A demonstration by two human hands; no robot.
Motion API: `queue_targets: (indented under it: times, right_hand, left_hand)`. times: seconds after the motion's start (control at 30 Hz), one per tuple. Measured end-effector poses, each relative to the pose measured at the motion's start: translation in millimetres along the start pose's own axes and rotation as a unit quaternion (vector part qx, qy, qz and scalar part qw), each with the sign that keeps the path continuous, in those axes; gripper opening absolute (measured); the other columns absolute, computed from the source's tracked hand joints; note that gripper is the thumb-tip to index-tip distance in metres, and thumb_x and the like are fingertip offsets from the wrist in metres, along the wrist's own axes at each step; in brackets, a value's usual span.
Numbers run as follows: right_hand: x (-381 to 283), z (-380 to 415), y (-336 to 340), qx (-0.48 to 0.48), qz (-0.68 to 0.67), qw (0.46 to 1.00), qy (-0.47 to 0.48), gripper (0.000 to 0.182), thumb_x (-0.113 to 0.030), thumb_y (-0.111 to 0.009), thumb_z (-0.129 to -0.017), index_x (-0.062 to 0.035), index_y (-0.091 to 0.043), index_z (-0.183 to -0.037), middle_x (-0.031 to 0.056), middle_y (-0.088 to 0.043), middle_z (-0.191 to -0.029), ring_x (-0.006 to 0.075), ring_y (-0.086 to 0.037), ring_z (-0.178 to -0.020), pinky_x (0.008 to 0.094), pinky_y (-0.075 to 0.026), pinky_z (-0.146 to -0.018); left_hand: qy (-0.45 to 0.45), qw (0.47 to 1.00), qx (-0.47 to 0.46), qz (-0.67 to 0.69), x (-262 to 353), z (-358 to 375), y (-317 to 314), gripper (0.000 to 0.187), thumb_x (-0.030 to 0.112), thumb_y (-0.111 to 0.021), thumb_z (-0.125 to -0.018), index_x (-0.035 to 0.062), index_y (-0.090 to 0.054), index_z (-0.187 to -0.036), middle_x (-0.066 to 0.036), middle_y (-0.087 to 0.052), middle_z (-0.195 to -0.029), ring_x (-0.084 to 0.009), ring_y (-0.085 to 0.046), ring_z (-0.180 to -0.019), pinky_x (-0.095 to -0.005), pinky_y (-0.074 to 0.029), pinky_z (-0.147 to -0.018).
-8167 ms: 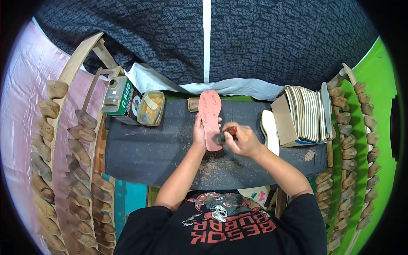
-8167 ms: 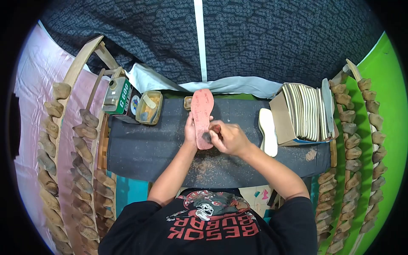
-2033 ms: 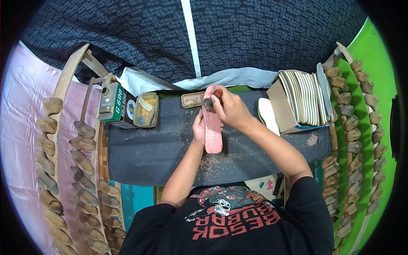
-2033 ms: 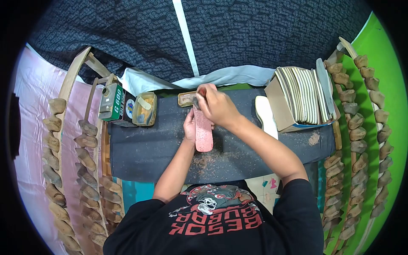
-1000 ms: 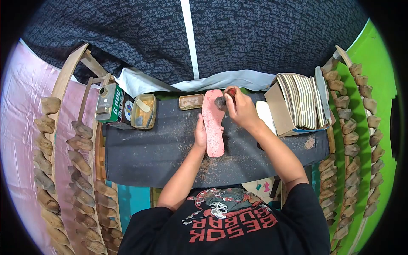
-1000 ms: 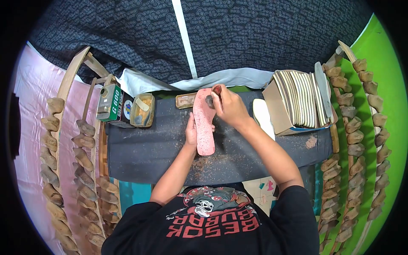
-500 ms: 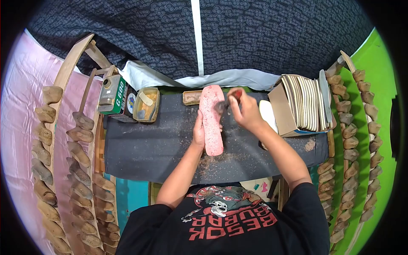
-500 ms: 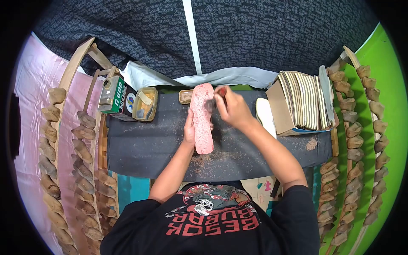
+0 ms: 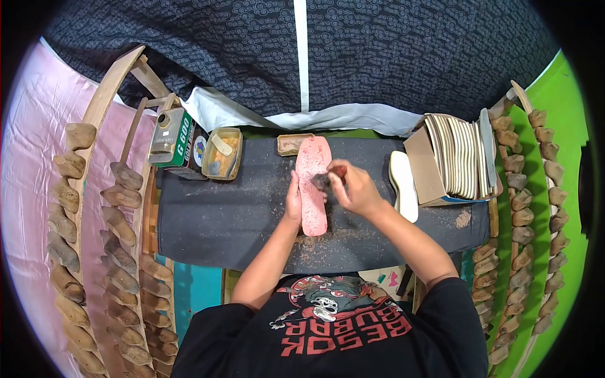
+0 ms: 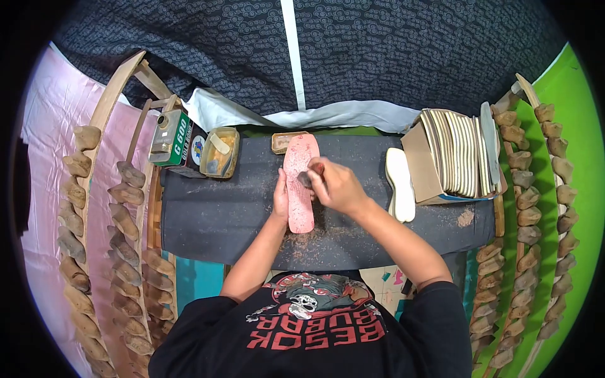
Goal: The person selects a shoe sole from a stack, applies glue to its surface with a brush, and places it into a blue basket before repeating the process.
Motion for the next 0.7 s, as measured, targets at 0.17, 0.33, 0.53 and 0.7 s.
queue_targets:
  times: [0.17,0.33,0.53,0.7]
  right_hand:
    - [46,-25,-2,0.033,-0.029,0.995,-0.084,0.011,-0.007,-0.059,-0.098,0.0007,-0.059,-0.106,0.0186,-0.065,-0.08,0.0335,-0.067,-0.071,0.0394,-0.053,-0.065]
    - [113,-34,-31,0.034,-0.066,0.979,-0.192,0.014,-0.012,-0.055,-0.103,0.001,-0.058,-0.107,0.0112,-0.067,-0.08,0.016,-0.066,-0.065,0.0316,-0.053,-0.062]
    - [185,-40,-70,0.077,-0.067,0.962,-0.252,0.022,-0.019,-0.06,-0.103,0.0025,-0.065,-0.105,0.007,-0.069,-0.076,0.0119,-0.066,-0.062,0.0278,-0.052,-0.058]
    - [233,-9,-105,0.091,-0.193,0.884,-0.416,0.024,-0.023,-0.061,-0.102,0.0007,-0.065,-0.101,0.0096,-0.072,-0.082,0.0125,-0.066,-0.062,0.0274,-0.052,-0.055]
  left_hand:
    - [0.055,0.998,-0.019,0.029,-15,15,32,0.074,0.07,-0.033,-0.101,0.0049,-0.059,-0.125,-0.011,-0.068,-0.087,-0.0232,-0.069,-0.068,-0.0348,-0.058,-0.063]
    - [0.059,0.998,0.028,-0.004,-15,33,60,0.076,0.07,-0.034,-0.1,0.0036,-0.06,-0.126,-0.012,-0.069,-0.09,-0.0224,-0.069,-0.071,-0.035,-0.059,-0.065]
    - [0.056,0.998,0.033,0.002,-9,41,74,0.077,0.071,-0.033,-0.1,0.0027,-0.061,-0.124,-0.012,-0.069,-0.09,-0.0221,-0.068,-0.071,-0.0347,-0.059,-0.066]
    - [0.059,0.997,0.05,0.001,-6,45,82,0.077,0.07,-0.033,-0.1,0.0027,-0.062,-0.122,-0.012,-0.069,-0.088,-0.0223,-0.068,-0.07,-0.0346,-0.058,-0.066]
Point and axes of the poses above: each hand's wrist, its own z-axis away from the middle knuckle, its own y-axis out of the back of the hand, x = y × z, the point moved 9 cm from there along -z, towards the middle knuckle
